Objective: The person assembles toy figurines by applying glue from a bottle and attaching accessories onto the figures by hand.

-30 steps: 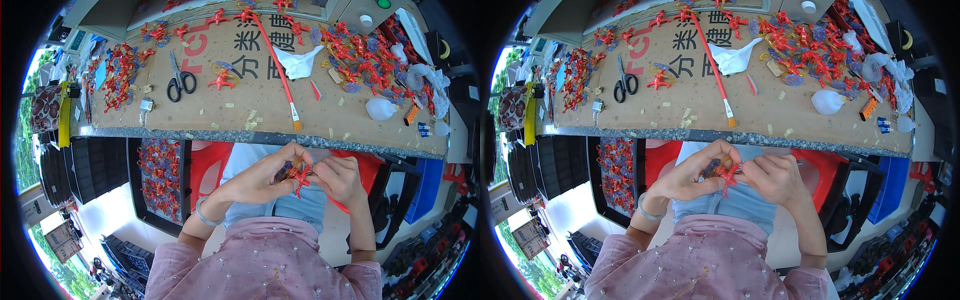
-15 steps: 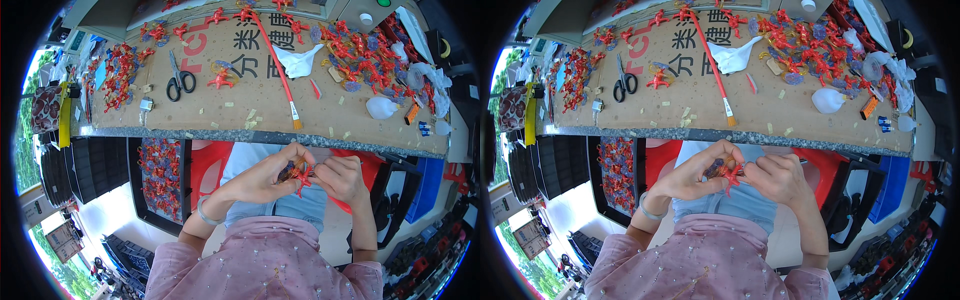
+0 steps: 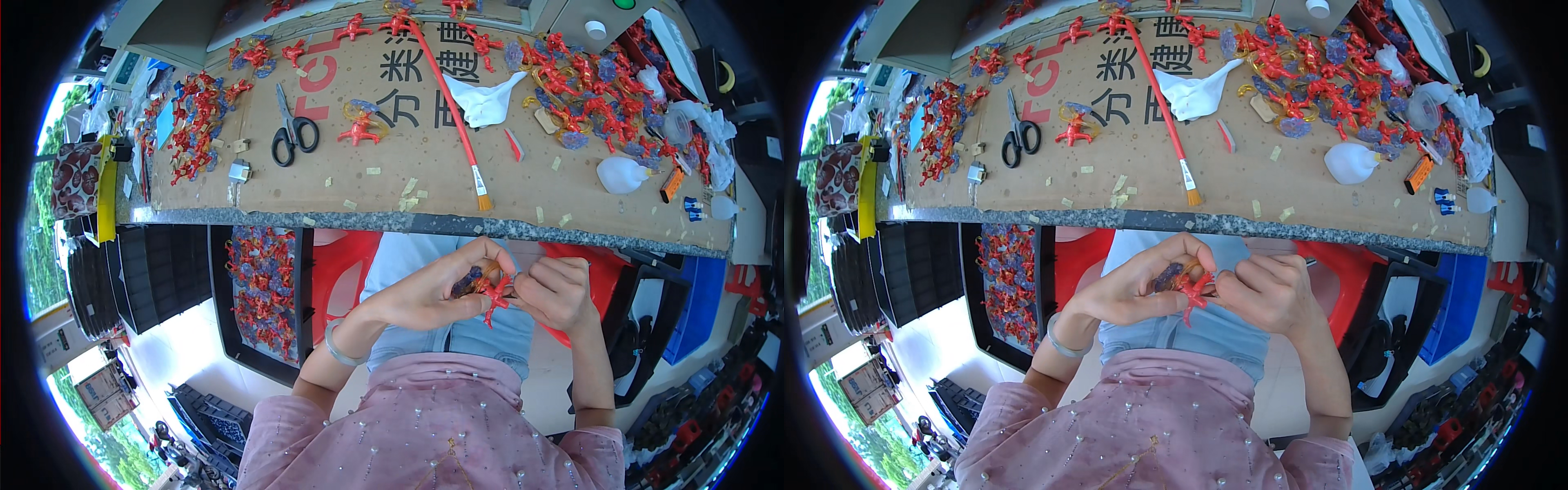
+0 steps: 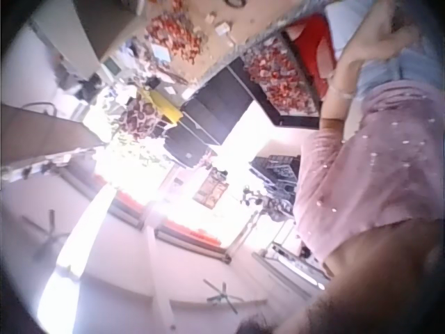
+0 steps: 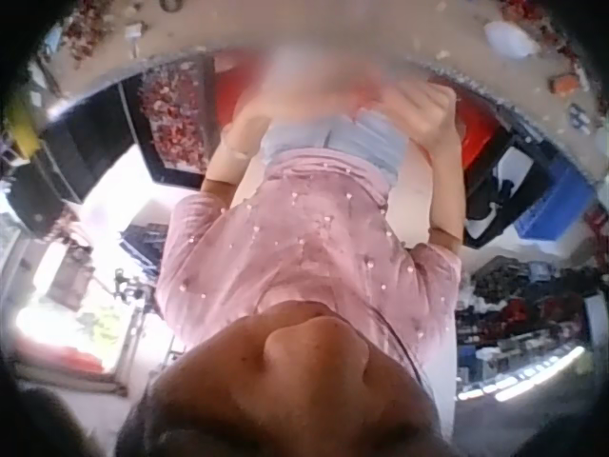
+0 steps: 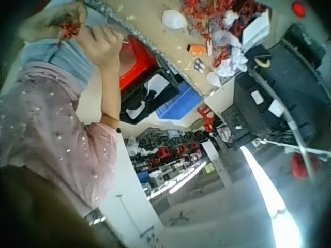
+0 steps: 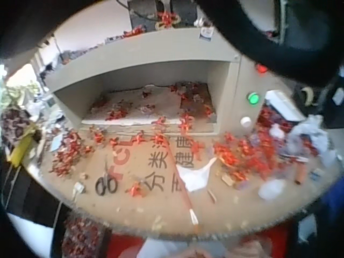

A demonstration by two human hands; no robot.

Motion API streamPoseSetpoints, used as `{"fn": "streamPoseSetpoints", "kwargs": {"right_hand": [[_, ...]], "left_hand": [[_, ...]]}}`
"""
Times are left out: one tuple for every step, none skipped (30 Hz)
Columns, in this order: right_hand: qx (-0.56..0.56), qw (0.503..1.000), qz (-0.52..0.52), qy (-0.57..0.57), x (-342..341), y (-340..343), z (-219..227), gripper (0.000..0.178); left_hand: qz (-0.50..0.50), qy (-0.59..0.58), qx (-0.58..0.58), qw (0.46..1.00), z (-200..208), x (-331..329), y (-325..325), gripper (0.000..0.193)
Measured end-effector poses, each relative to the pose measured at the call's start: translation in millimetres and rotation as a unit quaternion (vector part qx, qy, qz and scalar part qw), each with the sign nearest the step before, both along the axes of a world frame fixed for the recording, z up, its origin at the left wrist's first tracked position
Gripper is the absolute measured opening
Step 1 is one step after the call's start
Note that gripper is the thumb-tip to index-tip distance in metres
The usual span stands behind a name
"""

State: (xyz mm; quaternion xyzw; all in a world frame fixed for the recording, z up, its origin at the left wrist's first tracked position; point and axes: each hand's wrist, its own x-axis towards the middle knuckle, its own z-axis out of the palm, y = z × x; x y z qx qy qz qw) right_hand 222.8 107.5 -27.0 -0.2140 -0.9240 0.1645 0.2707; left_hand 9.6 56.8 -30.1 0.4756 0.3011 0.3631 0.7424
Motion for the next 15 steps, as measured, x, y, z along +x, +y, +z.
{"fn": "streamPoseSetpoints", "kwargs": {"right_hand": [[-0.019, 1.000, -0.002, 0.007, -0.6, -0.6, -1.5, 0.029], [-0.037, 0.999, -0.004, 0.014, -0.8, -1.2, -2.8, 0.029], [-0.036, 0.999, -0.004, 0.014, -0.1, -1.0, -4.3, 0.029], [-0.083, 0.996, -0.026, 0.027, 1.5, -1.2, -5.5, 0.023], [-0.130, 0.990, -0.048, 0.040, 2.6, -1.7, -6.0, 0.017], [-0.129, 0.990, -0.047, 0.040, 2.3, -2.7, -3.9, 0.017], [-0.219, 0.968, -0.100, 0.070, 1.5, -4.3, 0.3, 0.013], [-0.306, 0.935, -0.152, 0.100, 0.8, -5.4, 4.3, 0.017], [-0.307, 0.934, -0.151, 0.099, 0.3, -7.1, 8.2, 0.017], [-0.320, 0.932, -0.145, 0.094, -0.1, -8.6, 12.1, 0.024], [-0.333, 0.928, -0.138, 0.089, -0.9, -9.9, 13.7, 0.032], [-0.333, 0.928, -0.141, 0.088, -0.9, -11.3, 13.4, 0.032], [-0.339, 0.928, -0.131, 0.087, -1.1, -12.8, 12.1, 0.034], [-0.346, 0.927, -0.120, 0.085, -1.6, -14.1, 11.7, 0.035], [-0.345, 0.927, -0.121, 0.085, -2.9, -14.1, 13.4, 0.035]], "left_hand": [[0.000, 0.000, 0.000, 1.000, 1.4, -0.1, 0.1, 0.036], [0.012, 0.043, 0.022, 0.999, 4.5, -0.3, 0.3, 0.037], [0.025, 0.085, 0.044, 0.995, 7.7, -0.3, 1.2, 0.038], [0.024, 0.085, 0.044, 0.995, 12.1, 1.4, 0.4, 0.038], [0.071, 0.127, 0.052, 0.988, 17.3, 4.4, -1.9, 0.039], [0.119, 0.169, 0.060, 0.977, 20.2, 5.8, -3.1, 0.040], [0.120, 0.169, 0.061, 0.976, 16.7, 5.7, -3.3, 0.040], [0.136, 0.208, 0.114, 0.962, 9.7, 5.3, -4.1, 0.041], [0.152, 0.245, 0.166, 0.943, 4.3, 5.2, -5.8, 0.043], [0.152, 0.245, 0.165, 0.943, 1.4, 5.1, -6.0, 0.043], [0.154, 0.256, 0.190, 0.935, -1.0, 4.7, -5.4, 0.042], [0.154, 0.265, 0.216, 0.927, -2.1, 5.2, -4.2, 0.042], [0.152, 0.264, 0.217, 0.928, -1.1, 5.6, -4.2, 0.042], [0.149, 0.272, 0.216, 0.926, 0.9, 5.7, -4.3, 0.042], [0.148, 0.282, 0.215, 0.923, 2.0, 5.5, -4.2, 0.042]]}}
